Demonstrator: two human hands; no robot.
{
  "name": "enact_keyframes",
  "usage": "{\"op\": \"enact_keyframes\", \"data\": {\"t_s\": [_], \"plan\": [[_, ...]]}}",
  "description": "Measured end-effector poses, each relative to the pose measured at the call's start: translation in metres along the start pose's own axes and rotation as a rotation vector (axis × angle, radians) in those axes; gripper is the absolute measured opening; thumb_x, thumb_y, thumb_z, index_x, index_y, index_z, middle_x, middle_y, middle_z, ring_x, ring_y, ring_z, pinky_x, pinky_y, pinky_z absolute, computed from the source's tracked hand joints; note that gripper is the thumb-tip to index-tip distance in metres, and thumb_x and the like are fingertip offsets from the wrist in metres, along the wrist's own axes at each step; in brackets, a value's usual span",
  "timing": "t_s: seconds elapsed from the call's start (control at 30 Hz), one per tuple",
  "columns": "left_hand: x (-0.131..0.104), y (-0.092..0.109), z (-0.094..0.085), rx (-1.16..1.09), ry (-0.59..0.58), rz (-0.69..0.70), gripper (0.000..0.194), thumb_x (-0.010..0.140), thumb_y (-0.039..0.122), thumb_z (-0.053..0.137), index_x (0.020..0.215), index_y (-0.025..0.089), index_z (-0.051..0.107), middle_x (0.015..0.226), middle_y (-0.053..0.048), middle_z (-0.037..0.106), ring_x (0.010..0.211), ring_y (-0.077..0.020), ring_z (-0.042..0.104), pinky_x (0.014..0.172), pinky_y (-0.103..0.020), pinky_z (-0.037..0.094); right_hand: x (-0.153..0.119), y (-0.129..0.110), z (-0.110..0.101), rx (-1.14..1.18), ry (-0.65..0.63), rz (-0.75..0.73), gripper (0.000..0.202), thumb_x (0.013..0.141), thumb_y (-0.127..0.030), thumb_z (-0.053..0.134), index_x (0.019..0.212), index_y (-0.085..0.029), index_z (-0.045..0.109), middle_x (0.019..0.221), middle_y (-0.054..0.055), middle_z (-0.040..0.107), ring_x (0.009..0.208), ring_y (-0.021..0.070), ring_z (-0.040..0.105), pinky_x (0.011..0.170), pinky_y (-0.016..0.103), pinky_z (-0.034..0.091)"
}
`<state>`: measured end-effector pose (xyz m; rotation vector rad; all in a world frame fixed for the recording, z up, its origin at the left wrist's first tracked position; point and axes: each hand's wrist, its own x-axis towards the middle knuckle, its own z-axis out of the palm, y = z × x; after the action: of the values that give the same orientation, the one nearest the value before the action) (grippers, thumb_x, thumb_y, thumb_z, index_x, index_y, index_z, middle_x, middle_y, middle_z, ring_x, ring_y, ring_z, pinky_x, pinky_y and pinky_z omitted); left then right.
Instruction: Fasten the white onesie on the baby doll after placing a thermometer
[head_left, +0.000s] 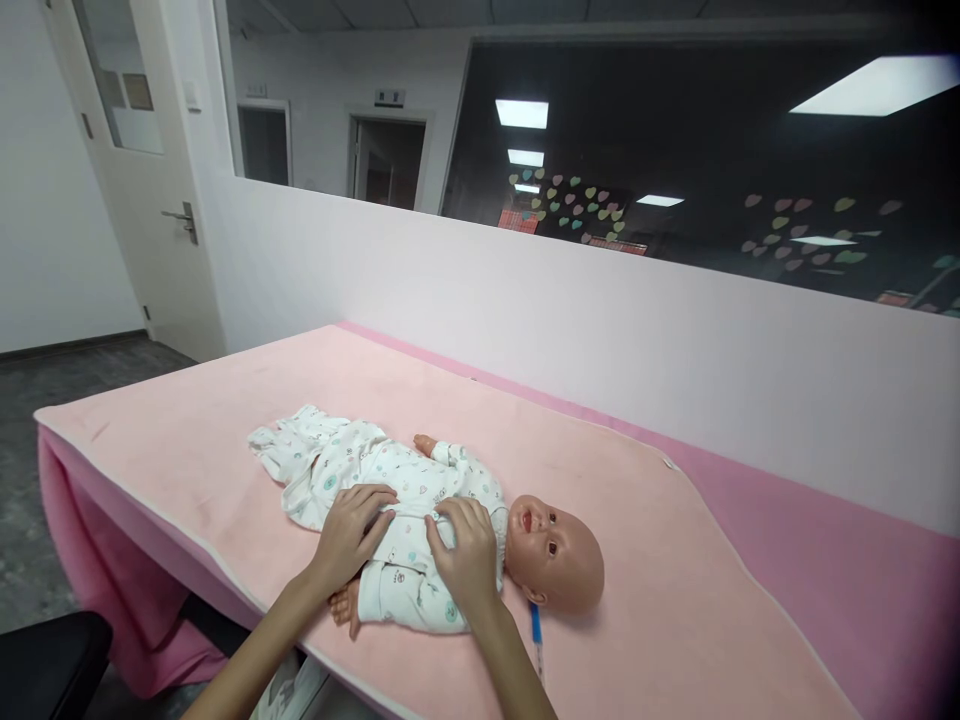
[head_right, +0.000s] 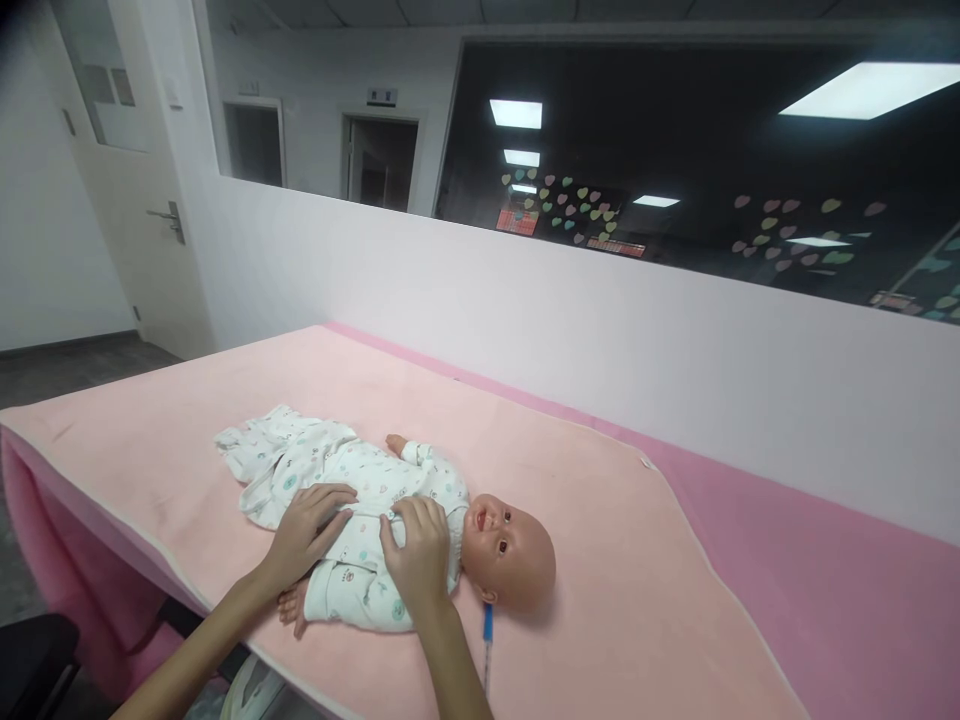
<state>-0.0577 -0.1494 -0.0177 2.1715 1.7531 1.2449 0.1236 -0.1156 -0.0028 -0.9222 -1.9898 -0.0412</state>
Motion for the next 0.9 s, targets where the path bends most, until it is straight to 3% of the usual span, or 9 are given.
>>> {"op": "enact_keyframes", "data": {"t_s": [0.57,0.9], "plan": [[-0.003,-0.002,-0.006,-0.240,-0.066,-0.114,0.023,0.082,0.040,0.044,0.086,0.023,0.058,0.099,0.000,0.060,0.097,-0.0156,0.052,0.088,-0.031,0.036,0.000,0.000,0.001,0.014,-0.003,0.019,0.004,0.078,-0.020,0.052,0.081,-0.019,0.055,0.078,0.002,0.058,0.079,0.0166,0.049,0.072,0.031,0.036],[-0.002,0.004,-0.012,-0.221,-0.110,-0.096,0.024,0.084,0.040,0.040,0.084,0.023,0.058,0.093,0.002,0.061,0.094,-0.0145,0.051,0.087,-0.031,0.033,0.000,-0.001,0.000,0.009,-0.013,0.016,0.007,0.080,-0.022,0.051,0.082,-0.019,0.057,0.080,0.003,0.059,0.080,0.0164,0.050,0.073,0.031,0.038]]}}
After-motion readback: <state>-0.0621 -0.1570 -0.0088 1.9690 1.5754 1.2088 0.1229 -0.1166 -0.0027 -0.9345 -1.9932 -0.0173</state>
